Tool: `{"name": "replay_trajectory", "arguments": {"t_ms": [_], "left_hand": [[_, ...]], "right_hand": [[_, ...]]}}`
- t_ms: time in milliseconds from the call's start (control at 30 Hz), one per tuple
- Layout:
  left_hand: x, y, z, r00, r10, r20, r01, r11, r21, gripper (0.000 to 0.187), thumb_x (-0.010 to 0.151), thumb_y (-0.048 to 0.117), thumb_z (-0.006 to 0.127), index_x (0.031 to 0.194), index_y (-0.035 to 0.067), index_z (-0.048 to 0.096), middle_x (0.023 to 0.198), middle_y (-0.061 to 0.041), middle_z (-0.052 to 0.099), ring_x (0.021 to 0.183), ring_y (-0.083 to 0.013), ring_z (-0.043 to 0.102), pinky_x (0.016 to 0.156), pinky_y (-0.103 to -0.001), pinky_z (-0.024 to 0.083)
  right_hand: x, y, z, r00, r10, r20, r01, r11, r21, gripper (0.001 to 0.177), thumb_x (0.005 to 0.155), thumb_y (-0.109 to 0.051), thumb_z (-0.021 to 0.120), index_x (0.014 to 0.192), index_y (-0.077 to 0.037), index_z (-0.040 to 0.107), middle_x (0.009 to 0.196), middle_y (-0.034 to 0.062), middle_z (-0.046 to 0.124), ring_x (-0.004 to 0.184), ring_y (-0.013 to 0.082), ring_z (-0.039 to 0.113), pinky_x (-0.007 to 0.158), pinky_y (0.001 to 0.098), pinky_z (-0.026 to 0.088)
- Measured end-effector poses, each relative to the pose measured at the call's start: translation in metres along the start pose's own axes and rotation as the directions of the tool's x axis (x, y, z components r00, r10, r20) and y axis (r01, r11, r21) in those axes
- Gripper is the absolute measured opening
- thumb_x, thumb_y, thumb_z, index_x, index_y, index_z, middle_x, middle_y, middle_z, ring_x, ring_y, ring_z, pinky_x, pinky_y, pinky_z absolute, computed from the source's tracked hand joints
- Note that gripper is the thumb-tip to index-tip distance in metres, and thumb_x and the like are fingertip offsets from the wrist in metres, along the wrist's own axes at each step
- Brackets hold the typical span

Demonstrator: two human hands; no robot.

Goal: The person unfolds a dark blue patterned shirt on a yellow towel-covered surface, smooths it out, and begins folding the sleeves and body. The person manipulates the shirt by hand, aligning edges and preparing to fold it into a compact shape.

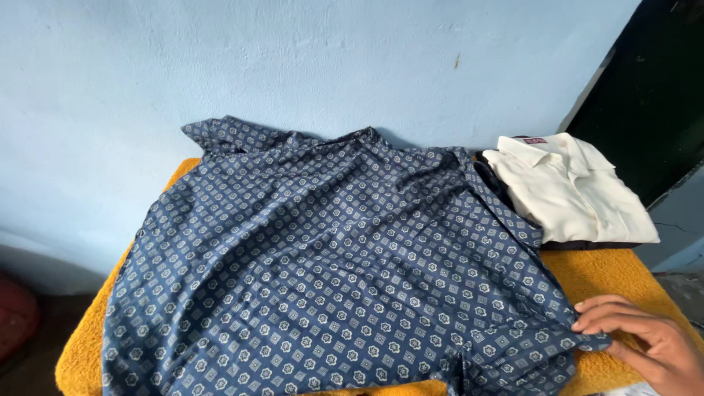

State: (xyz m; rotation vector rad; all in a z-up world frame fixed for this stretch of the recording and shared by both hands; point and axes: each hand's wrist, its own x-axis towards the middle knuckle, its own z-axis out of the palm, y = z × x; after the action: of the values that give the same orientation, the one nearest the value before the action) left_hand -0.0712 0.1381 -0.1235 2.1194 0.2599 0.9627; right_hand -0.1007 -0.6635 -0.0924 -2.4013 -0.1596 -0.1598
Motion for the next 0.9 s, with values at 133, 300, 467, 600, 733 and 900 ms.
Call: {"name": "replay_trajectory", "arguments": {"t_ms": [133, 300, 467, 600, 733, 900], "left_hand": [[0.016, 0.011, -0.001, 0.991, 0.112, 0.077, -0.111, 0.993, -0.027, 0.01, 0.099, 0.005, 0.068, 0.109, 0.002, 0.068, 0.089, -0.013, 0.072, 0.082, -0.0145, 0.071, 0.076, -0.026, 0.056], [0.014, 0.037, -0.017, 0.945, 0.312, 0.102, -0.306, 0.949, -0.069, 0.01, 0.099, 0.006, 0.067, 0.108, 0.003, 0.07, 0.088, -0.012, 0.073, 0.082, -0.0136, 0.072, 0.077, -0.026, 0.055], [0.056, 0.067, -0.013, 0.942, 0.334, 0.042, -0.331, 0.942, -0.064, 0.011, 0.099, 0.007, 0.067, 0.107, 0.003, 0.073, 0.088, -0.011, 0.074, 0.083, -0.0128, 0.073, 0.078, -0.025, 0.055], [0.096, 0.083, 0.02, 0.99, 0.126, 0.059, -0.124, 0.991, -0.04, 0.013, 0.102, 0.009, 0.07, 0.113, 0.005, 0.077, 0.081, -0.013, 0.073, 0.072, -0.0187, 0.068, 0.069, -0.03, 0.053], [0.134, 0.084, 0.053, 0.991, 0.001, 0.136, -0.008, 0.998, 0.058, 0.017, 0.099, 0.018, 0.073, 0.113, 0.009, 0.078, 0.078, -0.017, 0.073, 0.068, -0.0249, 0.071, 0.066, -0.035, 0.053], [0.154, 0.064, 0.08, 0.968, 0.053, 0.246, -0.107, 0.971, 0.212, 0.025, 0.095, 0.03, 0.071, 0.109, 0.011, 0.078, 0.083, -0.019, 0.075, 0.079, -0.0341, 0.074, 0.075, -0.043, 0.056]], "right_hand": [[0.002, 0.029, -0.001, 0.989, -0.108, 0.105, 0.115, 0.991, -0.064, 0.023, 0.077, 0.0, 0.078, 0.099, -0.008, 0.079, 0.113, 0.008, 0.078, 0.127, 0.0283, 0.061, 0.113, 0.0494, 0.048], [0.018, -0.001, 0.0, 0.969, -0.235, -0.075, 0.242, 0.965, 0.104, 0.027, 0.081, 0.004, 0.061, 0.104, -0.001, 0.075, 0.114, 0.0147, 0.077, 0.129, 0.0329, 0.067, 0.116, 0.0498, 0.045], [0.083, -0.07, 0.007, 0.967, 0.099, -0.236, 0.002, 0.919, 0.393, 0.027, 0.094, 0.007, 0.052, 0.112, 0.006, 0.073, 0.107, 0.0241, 0.079, 0.103, 0.0345, 0.077, 0.097, 0.0427, 0.057], [0.15, -0.113, 0.011, 0.945, 0.13, -0.298, -0.014, 0.932, 0.363, 0.028, 0.097, 0.01, 0.053, 0.117, 0.006, 0.072, 0.105, 0.0194, 0.073, 0.088, 0.0215, 0.069, 0.079, 0.0326, 0.055], [0.196, -0.138, 0.022, 0.947, 0.193, -0.257, -0.066, 0.899, 0.432, 0.024, 0.099, 0.004, 0.055, 0.116, 0.004, 0.072, 0.102, 0.0128, 0.076, 0.083, 0.0152, 0.07, 0.073, 0.0256, 0.056], [0.22, -0.159, 0.042, 0.942, 0.142, -0.306, -0.043, 0.951, 0.308, 0.021, 0.099, 0.0, 0.06, 0.114, 0.001, 0.075, 0.097, 0.012, 0.078, 0.078, 0.0142, 0.069, 0.066, 0.0256, 0.055]]}}
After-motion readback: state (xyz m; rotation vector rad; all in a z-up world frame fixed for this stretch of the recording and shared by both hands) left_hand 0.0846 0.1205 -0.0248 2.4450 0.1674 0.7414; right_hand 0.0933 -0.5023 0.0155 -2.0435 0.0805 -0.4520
